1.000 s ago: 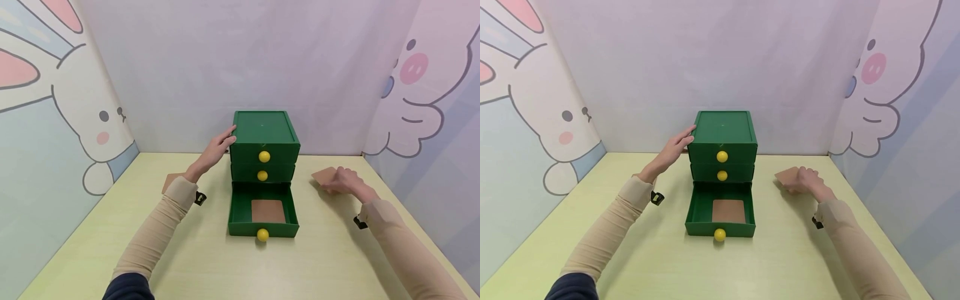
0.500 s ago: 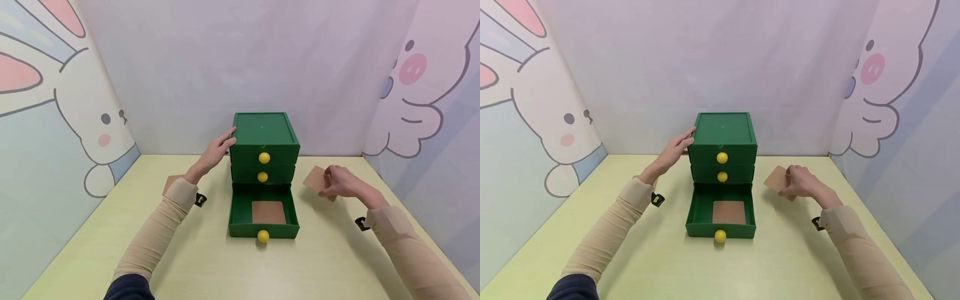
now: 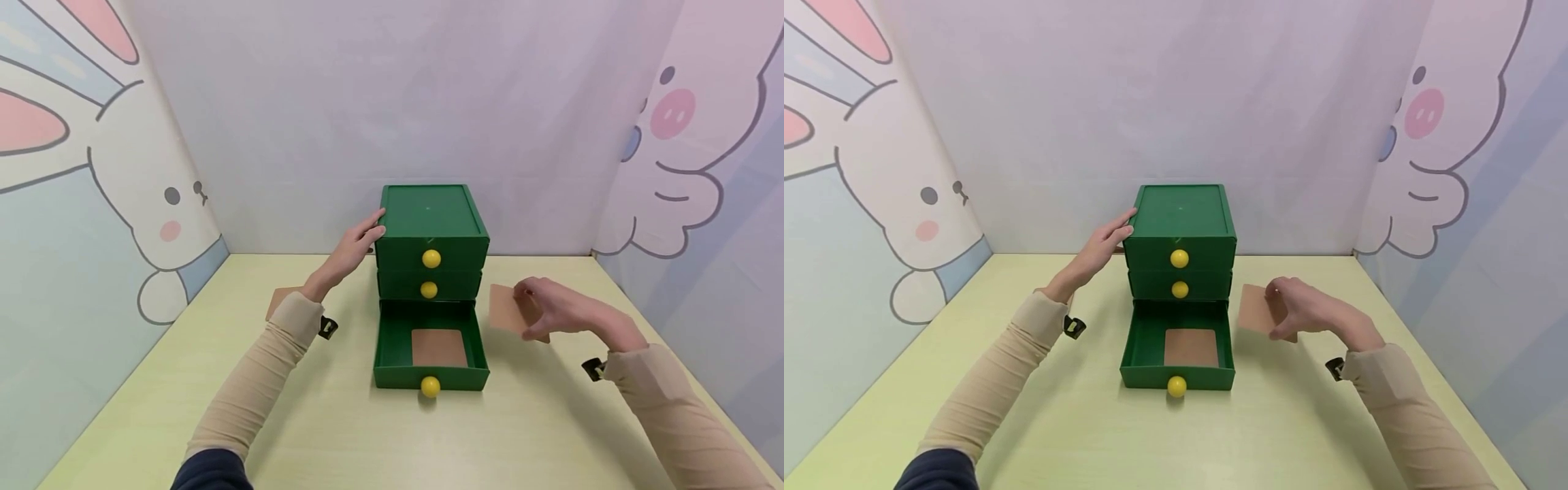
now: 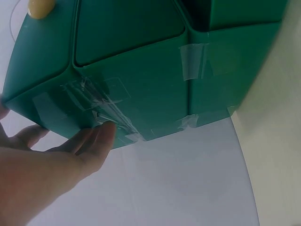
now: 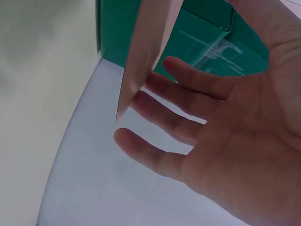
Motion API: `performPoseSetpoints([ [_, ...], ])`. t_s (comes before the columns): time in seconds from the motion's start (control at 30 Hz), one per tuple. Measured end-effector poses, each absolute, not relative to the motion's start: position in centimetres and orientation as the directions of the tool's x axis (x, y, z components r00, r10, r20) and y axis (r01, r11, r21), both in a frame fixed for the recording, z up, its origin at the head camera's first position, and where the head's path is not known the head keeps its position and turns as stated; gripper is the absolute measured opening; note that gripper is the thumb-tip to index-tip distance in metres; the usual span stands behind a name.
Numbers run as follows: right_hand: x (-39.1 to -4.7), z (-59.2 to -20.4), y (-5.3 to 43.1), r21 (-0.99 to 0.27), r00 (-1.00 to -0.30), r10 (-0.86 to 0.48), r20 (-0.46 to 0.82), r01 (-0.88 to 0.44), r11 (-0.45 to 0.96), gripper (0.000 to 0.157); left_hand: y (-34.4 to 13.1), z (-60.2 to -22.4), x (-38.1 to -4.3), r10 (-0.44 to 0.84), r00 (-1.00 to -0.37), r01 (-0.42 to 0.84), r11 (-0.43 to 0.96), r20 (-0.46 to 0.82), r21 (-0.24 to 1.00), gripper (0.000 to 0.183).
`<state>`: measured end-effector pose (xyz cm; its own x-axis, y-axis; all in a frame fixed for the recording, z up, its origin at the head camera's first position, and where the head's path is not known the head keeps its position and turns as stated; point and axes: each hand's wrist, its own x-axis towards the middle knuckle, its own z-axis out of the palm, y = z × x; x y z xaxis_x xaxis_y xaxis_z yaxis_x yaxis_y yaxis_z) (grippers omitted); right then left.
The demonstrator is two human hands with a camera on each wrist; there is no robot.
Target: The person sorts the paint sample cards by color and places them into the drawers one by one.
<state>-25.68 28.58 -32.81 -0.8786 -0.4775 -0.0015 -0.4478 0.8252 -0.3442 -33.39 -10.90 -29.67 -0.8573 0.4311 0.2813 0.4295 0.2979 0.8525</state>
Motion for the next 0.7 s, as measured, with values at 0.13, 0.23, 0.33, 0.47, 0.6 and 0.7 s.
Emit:
performPoseSetpoints([
  [0.13,-25.0,-32.4,27.6,-0.344,-0.850,-0.527,-0.002,-0.494,0.798,0.069,-10.9,-29.7,-33.4,0.429,-0.859,0.425,0.291,0.280,0.857,0.055],
  [0.23,-24.7,-32.3,26.8,-0.351,-0.826,-0.564,-0.006,-0.526,0.774,0.070,-10.8,-29.8,-33.5,0.426,-0.861,0.422,0.292,0.278,0.858,0.055],
  [0.33,-24.6,-32.3,26.1,-0.360,-0.815,-0.579,-0.017,-0.535,0.764,0.071,-10.8,-29.8,-33.6,0.423,-0.864,0.419,0.301,0.274,0.857,0.055],
  [0.47,-24.5,-32.3,25.2,-0.363,-0.806,-0.592,-0.011,-0.549,0.753,0.073,-10.7,-29.8,-33.5,0.422,-0.865,0.415,0.301,0.270,0.858,0.055],
  [0.6,-24.5,-32.3,24.1,-0.353,-0.791,-0.611,0.008,-0.574,0.739,0.071,-10.8,-29.8,-33.6,0.420,-0.867,0.411,0.301,0.267,0.861,0.055],
  [0.7,-24.6,-32.4,23.1,-0.343,-0.781,-0.625,0.011,-0.590,0.731,0.070,-10.9,-29.9,-33.7,0.422,-0.866,0.411,0.300,0.267,0.861,0.055],
])
